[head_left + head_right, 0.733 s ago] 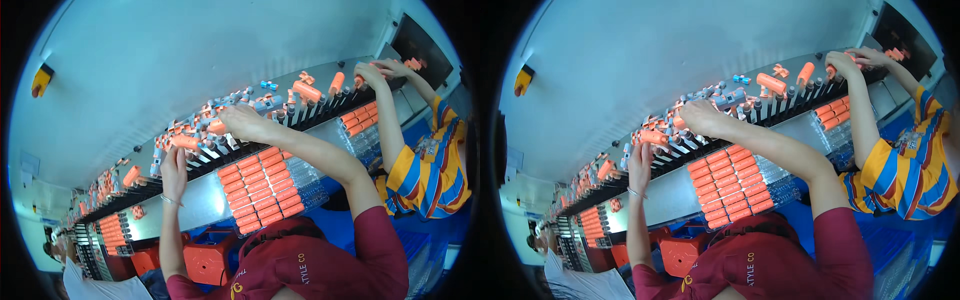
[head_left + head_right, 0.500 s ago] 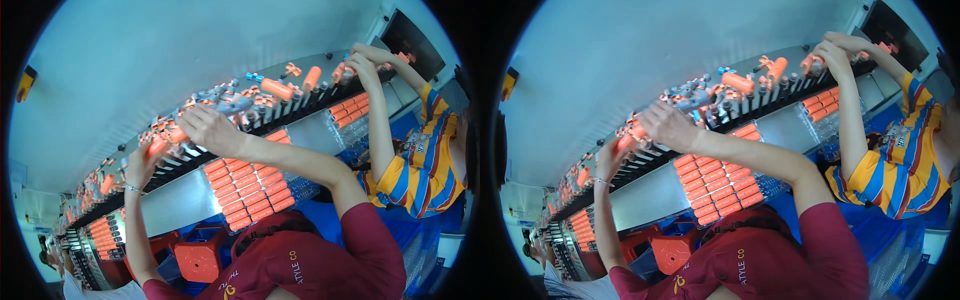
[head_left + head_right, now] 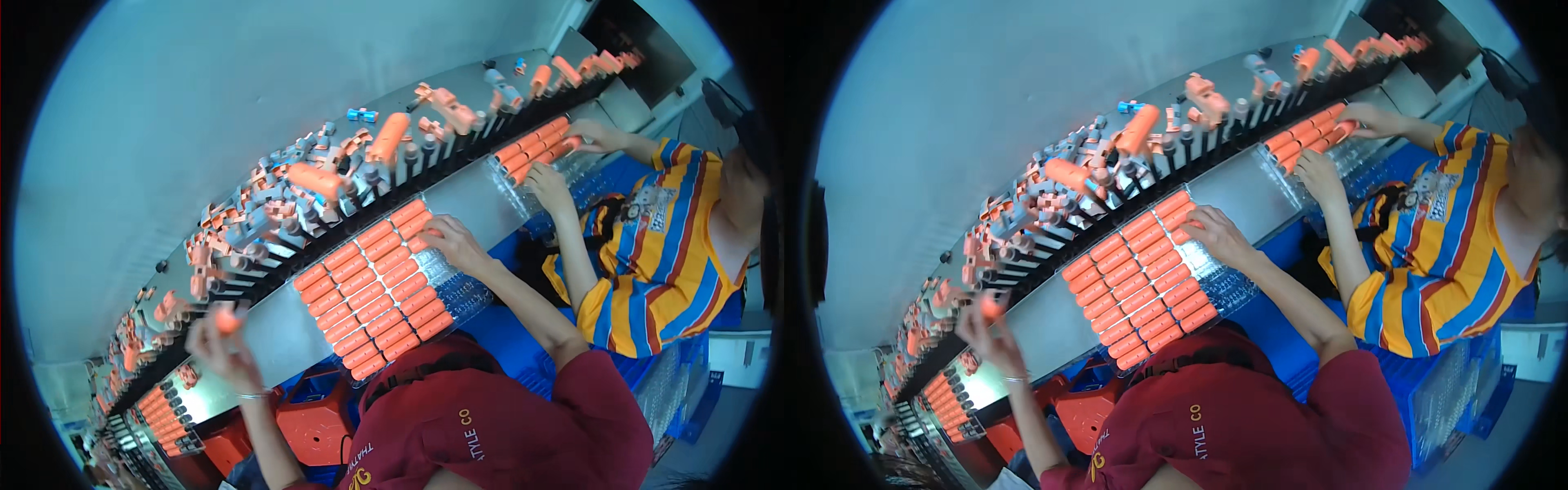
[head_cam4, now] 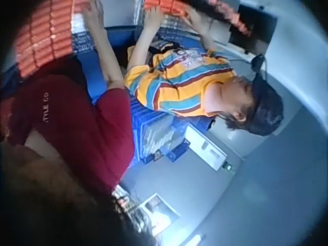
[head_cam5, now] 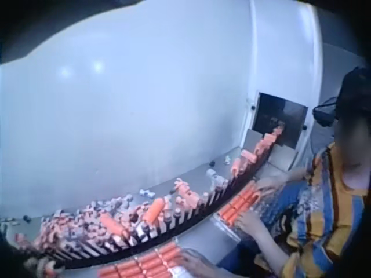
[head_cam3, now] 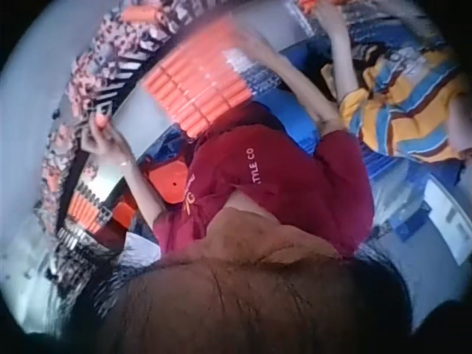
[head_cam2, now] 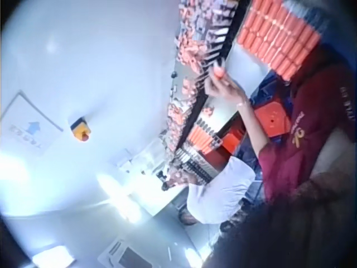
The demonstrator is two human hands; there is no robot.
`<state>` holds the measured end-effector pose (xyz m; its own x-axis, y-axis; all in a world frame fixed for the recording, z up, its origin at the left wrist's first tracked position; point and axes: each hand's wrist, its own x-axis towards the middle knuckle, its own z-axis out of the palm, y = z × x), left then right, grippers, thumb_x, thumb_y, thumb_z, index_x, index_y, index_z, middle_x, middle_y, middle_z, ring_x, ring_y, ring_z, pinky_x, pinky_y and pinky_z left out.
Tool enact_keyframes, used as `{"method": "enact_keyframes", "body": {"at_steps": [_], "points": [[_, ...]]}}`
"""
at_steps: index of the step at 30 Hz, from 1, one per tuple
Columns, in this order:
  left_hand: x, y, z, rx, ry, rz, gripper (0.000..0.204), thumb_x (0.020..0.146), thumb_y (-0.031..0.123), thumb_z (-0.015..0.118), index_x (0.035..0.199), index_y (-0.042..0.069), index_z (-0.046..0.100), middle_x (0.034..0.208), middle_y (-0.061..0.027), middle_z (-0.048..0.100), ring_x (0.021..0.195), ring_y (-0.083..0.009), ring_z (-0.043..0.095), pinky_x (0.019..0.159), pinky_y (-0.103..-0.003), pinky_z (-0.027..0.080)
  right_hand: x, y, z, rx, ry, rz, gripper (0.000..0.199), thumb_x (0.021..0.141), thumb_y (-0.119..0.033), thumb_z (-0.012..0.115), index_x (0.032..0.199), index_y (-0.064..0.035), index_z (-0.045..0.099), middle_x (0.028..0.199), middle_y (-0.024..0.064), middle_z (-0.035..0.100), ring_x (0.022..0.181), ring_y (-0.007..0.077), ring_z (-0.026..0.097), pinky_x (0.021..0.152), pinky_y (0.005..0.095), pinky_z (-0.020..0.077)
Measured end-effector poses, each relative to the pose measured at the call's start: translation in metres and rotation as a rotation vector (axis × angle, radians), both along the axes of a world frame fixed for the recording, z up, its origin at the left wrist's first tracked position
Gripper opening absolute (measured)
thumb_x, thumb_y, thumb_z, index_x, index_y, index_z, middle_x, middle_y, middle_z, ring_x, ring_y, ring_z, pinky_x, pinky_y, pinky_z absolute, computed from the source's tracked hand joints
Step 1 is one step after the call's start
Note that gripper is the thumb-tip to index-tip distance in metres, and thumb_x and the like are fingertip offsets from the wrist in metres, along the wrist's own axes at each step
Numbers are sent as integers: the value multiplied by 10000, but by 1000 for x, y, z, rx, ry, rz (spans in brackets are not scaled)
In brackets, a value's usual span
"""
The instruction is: The person takes components from an assembly line, packs them into a plastic tray by hand, and places the filled tray onto a conveyor belt before picking up a new tray to pack more components.
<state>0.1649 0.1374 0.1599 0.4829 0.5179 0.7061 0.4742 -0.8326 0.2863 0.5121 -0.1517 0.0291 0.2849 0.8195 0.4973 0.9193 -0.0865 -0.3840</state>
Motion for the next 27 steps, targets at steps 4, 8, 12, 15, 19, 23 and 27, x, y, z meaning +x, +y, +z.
{"method": "enact_keyframes", "body": {"at_steps": [4, 8, 12, 15, 19, 23, 27], "points": [[69, -96, -53, -389, 198, -424, 554, 794, 134, 803, 1318, 112, 625, 1144, -139, 567, 1042, -298, 566, 857, -416, 493, -2, -14, 1, 113, 201, -207, 289, 852, 46, 588, 1115, -32, 680, 1109, 160, 592, 1029, 324, 611, 887, 374, 510], [177, -152, -86, -339, 169, -669, 598, 801, 160, 779, 1363, 118, 579, 1082, -121, 561, 980, -303, 558, 841, -411, 470, 3, -29, 3, 289, 425, -438, 265, 899, 66, 540, 1099, -9, 697, 1069, 182, 595, 952, 323, 633, 848, 357, 512], [230, -176, -130, -200, 354, -641, 555, 862, 234, 685, 1390, 145, 538, 1020, -73, 532, 944, -250, 519, 767, -382, 422, -14, -37, 9, 303, 436, -485, 240, 892, 55, 560, 1074, -5, 704, 1029, 178, 610, 946, 322, 638, 840, 357, 514], [217, -184, -147, -68, 513, -562, 537, 935, 248, 594, 1456, 187, 479, 1158, -76, 522, 1038, -255, 496, 842, -397, 398, -15, -39, 21, 303, 475, -479, 218, 914, 28, 562, 1078, -4, 701, 1036, 162, 633, 950, 287, 650, 820, 337, 521], [196, -180, -113, -209, 481, -599, 588, 946, 271, 600, 1502, 198, 423, 1276, -108, 484, 1127, -298, 469, 895, -414, 392, -10, -8, 74, 338, 674, -364, 204, 974, -25, 541, 1121, 5, 679, 993, 107, 666, 826, 155, 663, 710, 266, 539], [129, -162, -90, -276, 407, -514, 617, 905, 241, 656, 1485, 193, 451, 1288, -128, 486, 1151, -318, 468, 964, -468, 380, -36, 52, 158, 295, 685, -30, 201, 979, -32, 549, 1136, -2, 670, 926, 86, 664, 754, 123, 657, 678, 247, 536], [39, -123, -96, -330, 390, -238, 611, 885, 206, 671, 1460, 146, 473, 1305, -171, 467, 1184, -363, 451, 993, -512, 354, -76, 138, 201, 110, 442, 173, 230, 968, -210, 603, 998, 7, 674, 794, 158, 668, 728, 277, 672, 654, 373, 524]]}}
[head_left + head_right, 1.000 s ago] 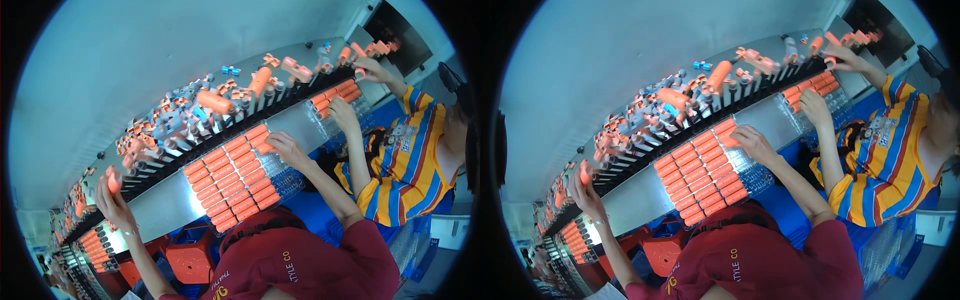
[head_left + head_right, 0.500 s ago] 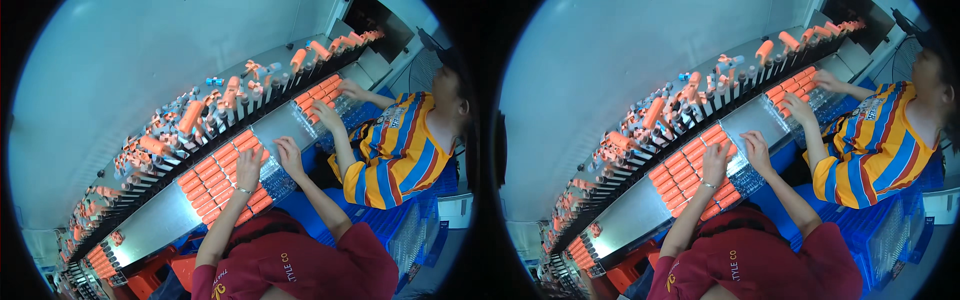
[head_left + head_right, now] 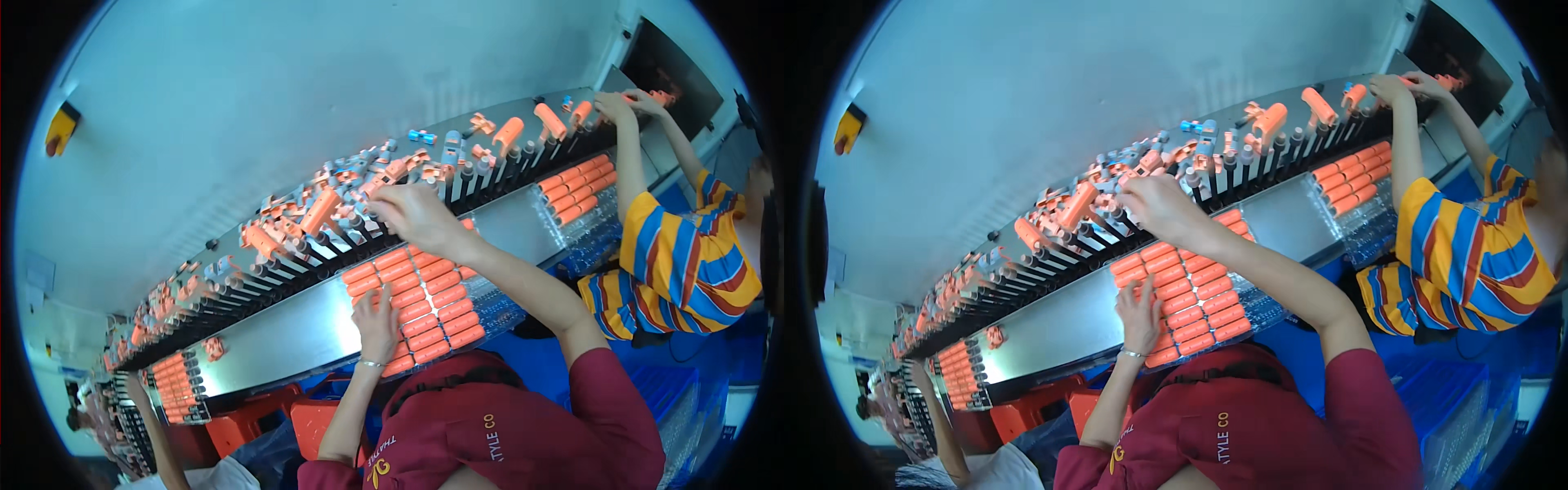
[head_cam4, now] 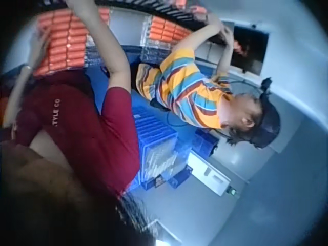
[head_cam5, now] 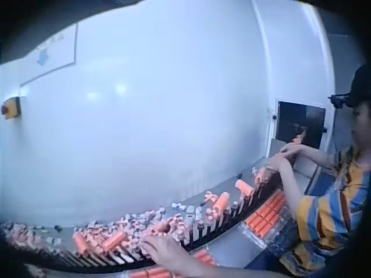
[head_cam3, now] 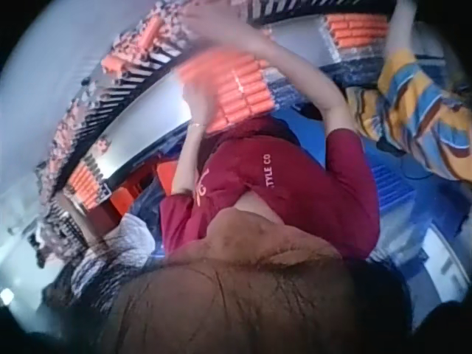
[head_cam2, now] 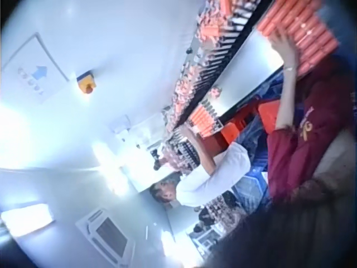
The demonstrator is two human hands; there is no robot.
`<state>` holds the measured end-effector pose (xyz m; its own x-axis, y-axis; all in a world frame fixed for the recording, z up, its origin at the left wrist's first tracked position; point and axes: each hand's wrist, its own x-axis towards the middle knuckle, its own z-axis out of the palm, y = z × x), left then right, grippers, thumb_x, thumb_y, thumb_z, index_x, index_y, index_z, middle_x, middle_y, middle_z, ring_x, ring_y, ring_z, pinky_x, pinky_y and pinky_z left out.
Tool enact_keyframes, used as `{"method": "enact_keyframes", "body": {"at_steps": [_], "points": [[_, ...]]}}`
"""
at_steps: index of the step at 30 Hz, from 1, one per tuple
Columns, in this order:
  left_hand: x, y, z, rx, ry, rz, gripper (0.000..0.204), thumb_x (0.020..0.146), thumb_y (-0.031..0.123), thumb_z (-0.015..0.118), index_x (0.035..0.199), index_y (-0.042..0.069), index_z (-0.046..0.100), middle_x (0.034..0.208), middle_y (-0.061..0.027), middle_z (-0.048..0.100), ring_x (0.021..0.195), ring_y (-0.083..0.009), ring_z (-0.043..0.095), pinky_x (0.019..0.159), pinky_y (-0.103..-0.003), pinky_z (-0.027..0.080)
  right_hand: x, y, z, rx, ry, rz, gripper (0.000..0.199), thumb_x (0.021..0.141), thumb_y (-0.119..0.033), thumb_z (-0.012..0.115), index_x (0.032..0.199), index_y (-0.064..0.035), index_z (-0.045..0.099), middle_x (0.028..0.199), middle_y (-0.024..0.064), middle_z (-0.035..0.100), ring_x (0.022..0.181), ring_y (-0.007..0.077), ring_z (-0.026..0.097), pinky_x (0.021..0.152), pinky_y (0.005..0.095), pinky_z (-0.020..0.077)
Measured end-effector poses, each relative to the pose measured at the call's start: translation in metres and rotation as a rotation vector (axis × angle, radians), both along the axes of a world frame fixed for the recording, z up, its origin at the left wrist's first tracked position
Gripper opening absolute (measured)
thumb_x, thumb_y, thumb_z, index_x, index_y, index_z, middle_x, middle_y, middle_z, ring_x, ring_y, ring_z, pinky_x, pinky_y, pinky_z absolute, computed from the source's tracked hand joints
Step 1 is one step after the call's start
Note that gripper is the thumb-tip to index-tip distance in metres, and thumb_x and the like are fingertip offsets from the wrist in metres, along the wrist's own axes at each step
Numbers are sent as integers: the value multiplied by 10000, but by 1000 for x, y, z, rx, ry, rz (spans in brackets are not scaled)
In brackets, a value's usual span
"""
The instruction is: The person takes components from an assembly line, packs them into a plastic tray by hand, and places the filled tray onto a conveyor belt before picking up a new tray to pack more components.
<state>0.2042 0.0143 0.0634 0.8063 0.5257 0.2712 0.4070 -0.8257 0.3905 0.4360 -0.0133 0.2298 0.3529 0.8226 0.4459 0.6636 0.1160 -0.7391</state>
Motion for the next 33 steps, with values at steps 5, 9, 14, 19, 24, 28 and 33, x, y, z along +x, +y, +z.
{"method": "enact_keyframes", "body": {"at_steps": [5, 9, 14, 19, 24, 28, 33], "points": [[-75, 18, -20, -90, 87, 275, 617, 923, 213, 639, 1482, 84, 410, 1324, -211, 424, 1168, -369, 425, 960, -504, 362, -80, 105, 20, -424, -242, 146, 534, 915, -455, 655, 863, 75, 671, 814, 232, 688, 809, 423, 688, 714, 497, 527], [-90, 15, -33, -127, 5, 285, 661, 928, 194, 642, 1501, 26, 359, 1286, -228, 418, 1044, -351, 465, 914, -477, 410, -109, 155, 9, -329, -627, 198, 165, 774, -186, 719, 827, -33, 752, 915, 186, 724, 868, 325, 720, 689, 421, 568], [-94, 21, -48, -262, -164, 264, 622, 956, 93, 572, 1512, -9, 311, 1277, -272, 416, 1166, -424, 465, 1005, -472, 408, -142, 165, -3, 183, -671, 158, 240, 715, -143, 738, 892, -20, 633, 884, 151, 687, 890, 286, 690, 900, 453, 509], [-94, 21, -45, -473, -184, 298, 475, 1008, 105, 480, 1462, 14, 375, 1136, -205, 486, 1028, -347, 531, 913, -422, 452, -141, 108, 48, 365, -489, 217, 450, 744, -170, 772, 1110, -15, 560, 985, 122, 673, 936, 283, 666, 972, 409, 483], [-102, 19, -53, -454, -204, 322, 174, 1013, 158, 516, 1049, -9, 553, 843, -226, 628, 768, -392, 636, 680, -448, 488, -37, -19, -63, 117, -372, 137, 322, 817, -108, 717, 1118, -22, 643, 1156, 129, 664, 1099, 332, 637, 950, 415, 514], [-101, 26, -48, -459, -121, 326, 136, 1002, 116, 512, 952, -9, 531, 779, -231, 622, 728, -418, 634, 651, -462, 483, 20, -154, -150, -230, -413, -96, 377, 795, -98, 738, 1157, -34, 654, 1153, 122, 656, 1100, 322, 616, 946, 417, 495], [-82, 18, -54, -447, -109, 317, 138, 1006, 123, 499, 971, -10, 517, 751, -256, 609, 709, -447, 620, 615, -489, 456, 20, -197, -178, -216, -328, -166, 403, 769, -61, 748, 1160, -59, 652, 1120, 114, 614, 1071, 329, 586, 895, 412, 513]]}}
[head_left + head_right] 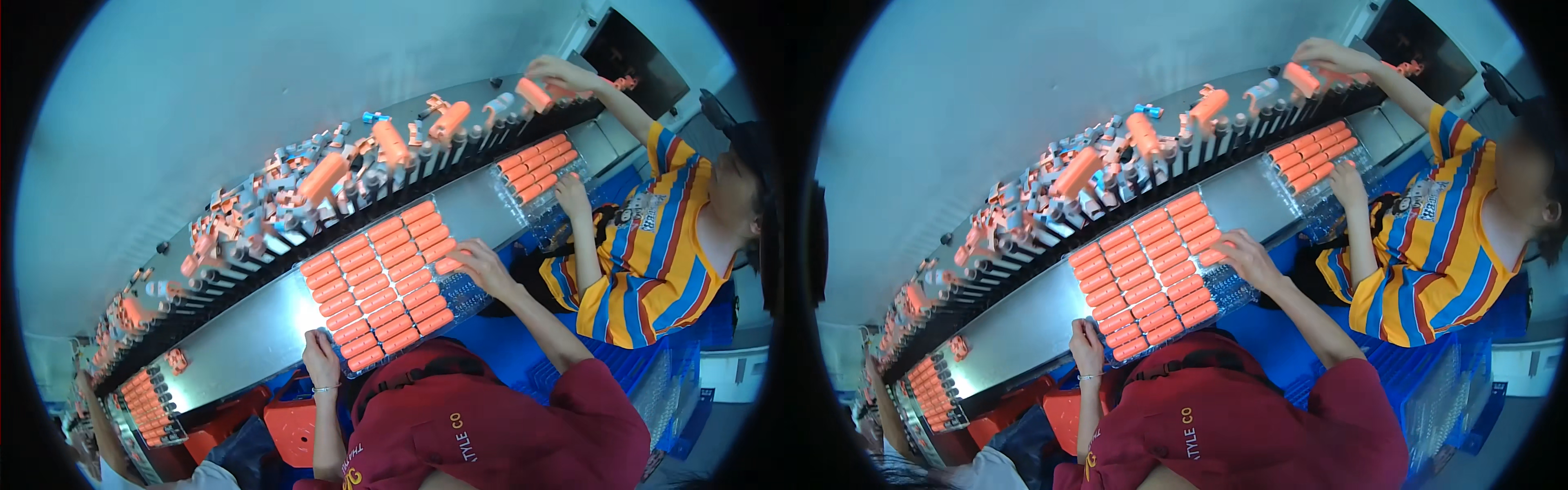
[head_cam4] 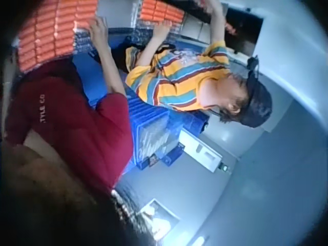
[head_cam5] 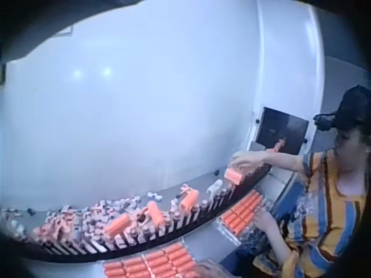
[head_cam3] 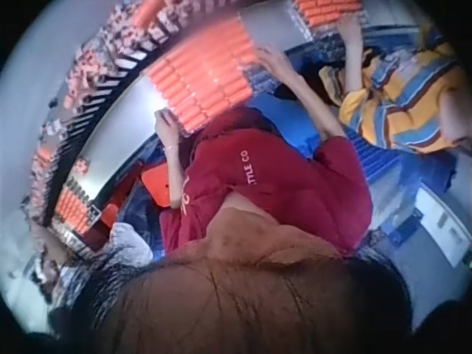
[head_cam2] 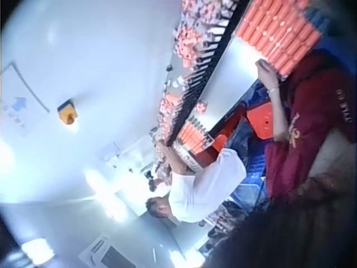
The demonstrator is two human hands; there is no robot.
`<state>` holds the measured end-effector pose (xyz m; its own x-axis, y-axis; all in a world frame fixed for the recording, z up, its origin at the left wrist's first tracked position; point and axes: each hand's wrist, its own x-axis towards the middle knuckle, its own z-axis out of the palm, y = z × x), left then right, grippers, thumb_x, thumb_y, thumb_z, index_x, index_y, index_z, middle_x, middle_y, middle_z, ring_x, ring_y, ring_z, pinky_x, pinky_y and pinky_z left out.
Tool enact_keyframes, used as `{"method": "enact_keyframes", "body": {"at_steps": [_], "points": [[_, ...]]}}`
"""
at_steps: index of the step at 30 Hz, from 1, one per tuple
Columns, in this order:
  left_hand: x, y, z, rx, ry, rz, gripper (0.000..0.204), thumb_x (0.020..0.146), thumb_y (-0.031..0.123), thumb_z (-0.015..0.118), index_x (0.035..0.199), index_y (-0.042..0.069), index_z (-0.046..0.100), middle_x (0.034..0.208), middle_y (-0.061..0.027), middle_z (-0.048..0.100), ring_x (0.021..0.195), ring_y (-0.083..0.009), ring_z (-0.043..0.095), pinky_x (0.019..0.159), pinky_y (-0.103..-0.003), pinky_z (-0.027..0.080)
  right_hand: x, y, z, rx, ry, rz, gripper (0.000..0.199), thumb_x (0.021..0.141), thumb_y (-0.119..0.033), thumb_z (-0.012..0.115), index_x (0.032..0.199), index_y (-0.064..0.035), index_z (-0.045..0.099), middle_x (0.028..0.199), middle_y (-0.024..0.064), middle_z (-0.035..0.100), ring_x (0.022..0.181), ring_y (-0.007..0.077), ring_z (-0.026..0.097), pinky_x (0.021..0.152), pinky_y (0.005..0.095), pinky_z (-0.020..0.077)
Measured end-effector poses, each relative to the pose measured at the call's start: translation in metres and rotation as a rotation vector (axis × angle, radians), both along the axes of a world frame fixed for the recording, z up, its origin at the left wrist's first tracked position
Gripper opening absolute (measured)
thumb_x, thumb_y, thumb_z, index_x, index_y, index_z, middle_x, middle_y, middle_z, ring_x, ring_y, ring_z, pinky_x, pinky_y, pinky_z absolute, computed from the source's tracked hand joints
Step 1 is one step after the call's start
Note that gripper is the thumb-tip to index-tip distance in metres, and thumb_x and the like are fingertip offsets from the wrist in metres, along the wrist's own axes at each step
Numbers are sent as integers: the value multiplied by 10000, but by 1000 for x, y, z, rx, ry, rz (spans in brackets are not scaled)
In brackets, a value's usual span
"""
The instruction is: The person takes components from an assembly line, packs them into a plastic tray by hand, and places the filled tray onto a conveyor belt before picking up a new tray to pack more components.
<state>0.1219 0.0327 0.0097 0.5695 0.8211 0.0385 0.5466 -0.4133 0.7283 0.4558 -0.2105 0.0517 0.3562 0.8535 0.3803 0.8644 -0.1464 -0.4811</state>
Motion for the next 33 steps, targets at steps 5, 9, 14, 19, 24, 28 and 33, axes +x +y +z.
{"method": "enact_keyframes", "body": {"at_steps": [5, 9, 14, 19, 24, 28, 33], "points": [[-1, -9, 2, 17, 2, 29, 171, 1025, 149, 478, 994, -12, 525, 778, -281, 618, 742, -478, 620, 626, -510, 453, -3, 1, -12, 105, 89, 4, 407, 761, -21, 752, 1157, -51, 666, 1130, 122, 616, 1086, 333, 587, 881, 403, 526], [-1, -8, 1, 63, -25, 34, 171, 1022, 158, 496, 987, -7, 528, 756, -243, 604, 682, -429, 617, 605, -462, 459, -2, 3, -12, 101, 165, 9, 386, 762, -31, 733, 1141, -68, 676, 1164, 117, 621, 1133, 327, 576, 921, 424, 502], [-6, -6, 2, 88, -28, 21, 162, 1024, 149, 486, 979, -3, 522, 767, -254, 622, 708, -445, 629, 605, -478, 460, -8, 10, 4, 59, -146, -126, 325, 825, -71, 662, 1148, -89, 695, 1175, 138, 617, 1179, 339, 548, 998, 464, 444], [-4, -8, 7, 38, 19, 1, 166, 1026, 154, 472, 996, 1, 529, 792, -267, 633, 752, -470, 631, 635, -502, 470, 0, 128, 116, 303, 741, -236, 270, 1026, -177, 552, 1182, 30, 627, 873, 69, 676, 730, 143, 659, 652, 273, 520], [-6, -10, 5, -22, 21, 14, 166, 1022, 151, 463, 1001, 4, 536, 810, -283, 634, 787, -485, 629, 663, -513, 474, 1, 233, 200, -252, 102, -46, 317, 888, -256, 683, 911, 60, 680, 744, 204, 679, 777, 322, 716, 644, 449, 529], [3, -8, 7, -71, 23, 14, 167, 1022, 145, 462, 995, 1, 542, 818, -280, 639, 788, -476, 635, 670, -507, 478, -6, 262, 191, -217, -332, 181, 109, 781, -75, 667, 840, 16, 683, 784, 204, 685, 813, 369, 700, 689, 479, 541], [-5, 1, -7, 74, -44, 34, 201, 1037, 167, 455, 970, -1, 543, 753, -236, 621, 692, -434, 617, 613, -469, 460, -55, 253, 223, 563, -458, 214, 232, 841, -143, 651, 1042, -36, 611, 961, 127, 676, 927, 324, 670, 808, 442, 528]]}}
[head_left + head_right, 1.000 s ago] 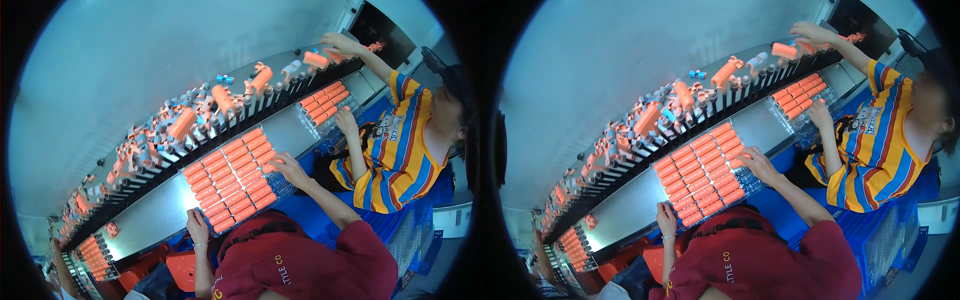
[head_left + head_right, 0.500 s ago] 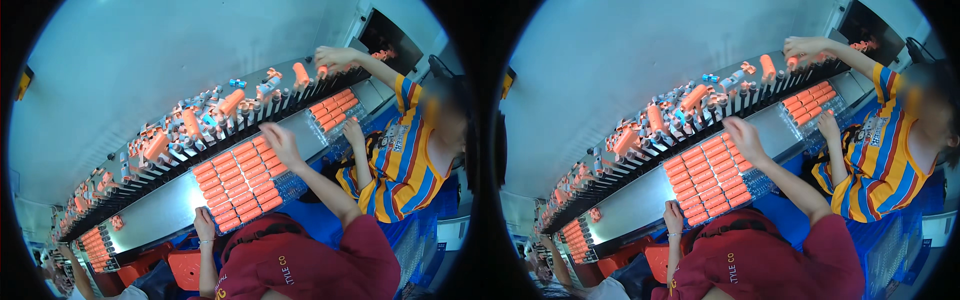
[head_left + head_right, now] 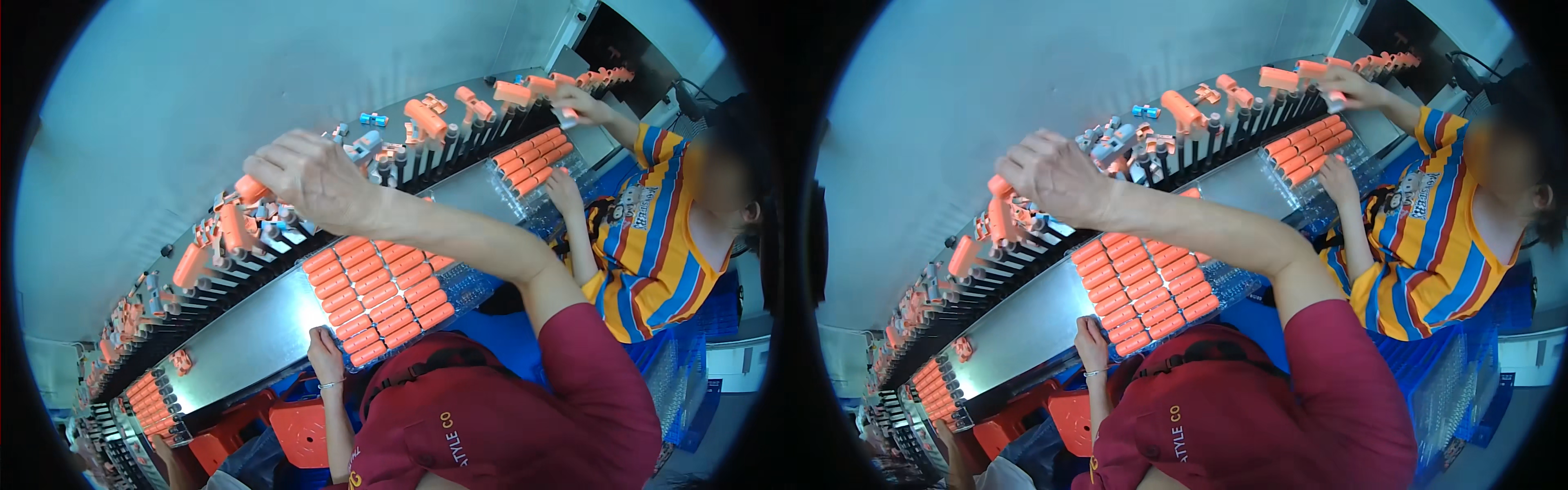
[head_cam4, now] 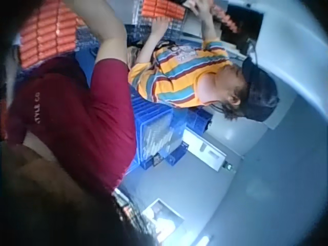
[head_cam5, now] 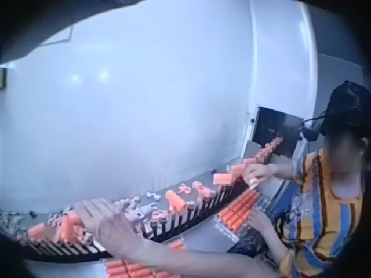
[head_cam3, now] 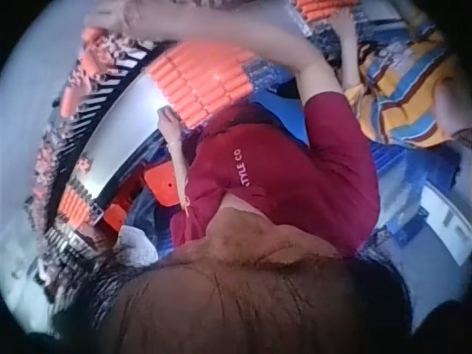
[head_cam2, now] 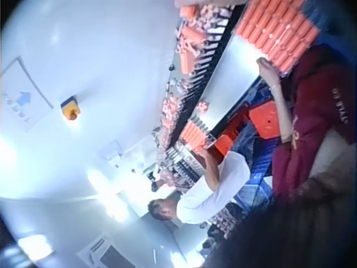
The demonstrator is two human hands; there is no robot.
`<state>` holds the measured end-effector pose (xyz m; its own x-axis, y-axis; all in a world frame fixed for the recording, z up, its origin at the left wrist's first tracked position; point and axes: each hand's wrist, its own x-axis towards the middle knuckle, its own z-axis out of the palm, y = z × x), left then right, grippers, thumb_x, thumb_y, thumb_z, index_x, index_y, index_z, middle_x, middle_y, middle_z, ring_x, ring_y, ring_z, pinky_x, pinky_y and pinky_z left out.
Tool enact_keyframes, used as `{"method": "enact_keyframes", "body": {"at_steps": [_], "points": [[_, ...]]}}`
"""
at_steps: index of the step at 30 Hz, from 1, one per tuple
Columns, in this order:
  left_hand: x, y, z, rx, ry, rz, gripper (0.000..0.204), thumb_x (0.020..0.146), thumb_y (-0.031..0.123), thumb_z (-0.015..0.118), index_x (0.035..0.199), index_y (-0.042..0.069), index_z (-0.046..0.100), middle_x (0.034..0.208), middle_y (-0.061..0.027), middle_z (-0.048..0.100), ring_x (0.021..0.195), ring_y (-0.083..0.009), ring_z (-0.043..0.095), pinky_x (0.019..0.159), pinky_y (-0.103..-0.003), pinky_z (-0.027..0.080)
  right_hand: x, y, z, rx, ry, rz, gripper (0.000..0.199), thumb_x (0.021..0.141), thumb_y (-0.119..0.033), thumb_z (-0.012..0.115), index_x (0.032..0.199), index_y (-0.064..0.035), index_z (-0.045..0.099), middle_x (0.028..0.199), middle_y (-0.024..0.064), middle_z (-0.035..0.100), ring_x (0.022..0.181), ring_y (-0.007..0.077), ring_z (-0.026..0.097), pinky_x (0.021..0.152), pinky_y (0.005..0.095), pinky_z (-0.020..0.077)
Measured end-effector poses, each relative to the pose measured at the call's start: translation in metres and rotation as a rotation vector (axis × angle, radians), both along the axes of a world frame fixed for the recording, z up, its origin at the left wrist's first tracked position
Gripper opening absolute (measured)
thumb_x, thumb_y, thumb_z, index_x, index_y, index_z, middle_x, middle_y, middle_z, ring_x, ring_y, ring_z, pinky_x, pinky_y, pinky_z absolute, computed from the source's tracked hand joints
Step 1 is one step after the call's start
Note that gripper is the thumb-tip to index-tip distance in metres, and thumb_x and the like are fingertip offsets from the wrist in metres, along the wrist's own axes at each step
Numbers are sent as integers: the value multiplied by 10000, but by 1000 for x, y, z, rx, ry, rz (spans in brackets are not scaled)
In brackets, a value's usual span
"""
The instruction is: The person takes components from an assembly line, packs them into a plastic tray by hand, and places the filled tray onto a conveyor belt before picking up a new tray to pack more components.
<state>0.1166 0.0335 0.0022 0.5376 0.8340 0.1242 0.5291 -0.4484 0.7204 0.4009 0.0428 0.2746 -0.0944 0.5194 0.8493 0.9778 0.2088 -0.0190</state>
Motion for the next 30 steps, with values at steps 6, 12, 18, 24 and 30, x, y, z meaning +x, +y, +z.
{"method": "enact_keyframes", "body": {"at_steps": [6, 12, 18, 24, 30], "points": [[-7, -11, 33, 87, -70, 50, 202, 1013, 115, 492, 1147, 0, 590, 989, -194, 604, 870, -326, 604, 766, -402, 475, 4, -79, -60, -495, 712, 246, 327, 901, -224, 669, 1155, -21, 635, 969, 145, 711, 886, 293, 687, 784, 392, 523], [71, -23, 155, 44, -140, -469, 297, 891, 101, 698, 1164, 22, 610, 965, -137, 535, 790, -305, 592, 690, -409, 501, -28, -146, -107, -717, 1011, 106, 503, 894, -272, 728, 1265, 43, 600, 875, 144, 695, 735, 167, 672, 699, 327, 519], [87, -39, 150, 250, -8, -529, 126, 892, 116, 689, 907, 4, 632, 880, -137, 538, 696, -336, 616, 607, -426, 509, -26, -164, -113, -747, 1083, 115, 519, 846, -260, 779, 1240, 44, 628, 916, 148, 723, 776, 136, 683, 711, 308, 530], [41, -14, 121, 187, 85, -499, 132, 851, 17, 680, 977, -11, 651, 873, -169, 564, 717, -376, 604, 620, -436, 506, 34, -214, -123, -402, 1310, -236, 251, 933, -232, 680, 1124, -71, 702, 969, 97, 716, 796, 198, 673, 737, 340, 530], [-36, 55, 128, -36, -358, 181, 144, 974, 102, 624, 1019, -14, 696, 860, -25, 619, 764, -90, 559, 686, -250, 448, 30, -274, -206, -574, 490, -155, 331, 811, -111, 713, 1129, -35, 665, 1175, 162, 621, 1153, 362, 580, 973, 469, 472]]}}
